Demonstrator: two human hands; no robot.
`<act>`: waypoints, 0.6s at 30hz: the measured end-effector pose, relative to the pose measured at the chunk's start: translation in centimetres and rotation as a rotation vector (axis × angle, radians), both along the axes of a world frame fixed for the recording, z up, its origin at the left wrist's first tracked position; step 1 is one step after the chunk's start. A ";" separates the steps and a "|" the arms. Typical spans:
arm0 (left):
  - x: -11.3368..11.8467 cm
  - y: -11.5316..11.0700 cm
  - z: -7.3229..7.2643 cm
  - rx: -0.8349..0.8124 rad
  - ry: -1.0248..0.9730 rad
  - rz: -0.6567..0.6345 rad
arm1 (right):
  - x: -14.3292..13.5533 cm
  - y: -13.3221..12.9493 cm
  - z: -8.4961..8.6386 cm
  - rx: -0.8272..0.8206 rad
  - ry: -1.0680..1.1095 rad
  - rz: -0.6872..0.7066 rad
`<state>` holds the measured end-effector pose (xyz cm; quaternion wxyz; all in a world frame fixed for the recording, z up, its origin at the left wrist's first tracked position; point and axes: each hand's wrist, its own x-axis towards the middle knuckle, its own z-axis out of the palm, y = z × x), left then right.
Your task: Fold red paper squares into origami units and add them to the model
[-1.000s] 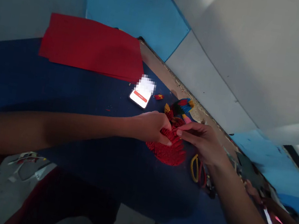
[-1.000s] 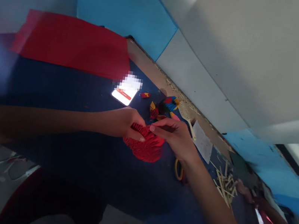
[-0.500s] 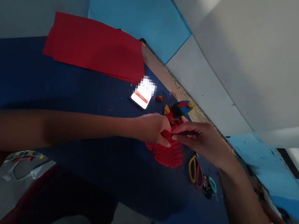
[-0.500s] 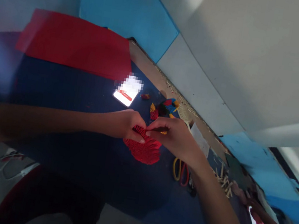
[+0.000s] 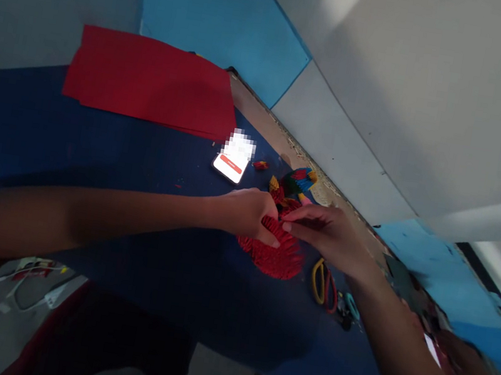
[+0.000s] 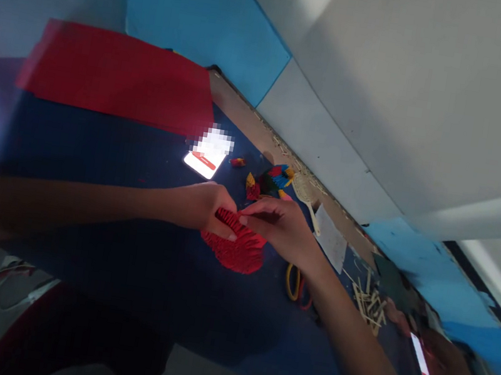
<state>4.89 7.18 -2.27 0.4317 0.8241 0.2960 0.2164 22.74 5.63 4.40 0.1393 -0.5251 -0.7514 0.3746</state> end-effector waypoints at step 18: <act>0.1 -0.3 0.0 0.014 -0.006 0.012 | -0.8 -2.8 0.8 0.498 -0.320 0.188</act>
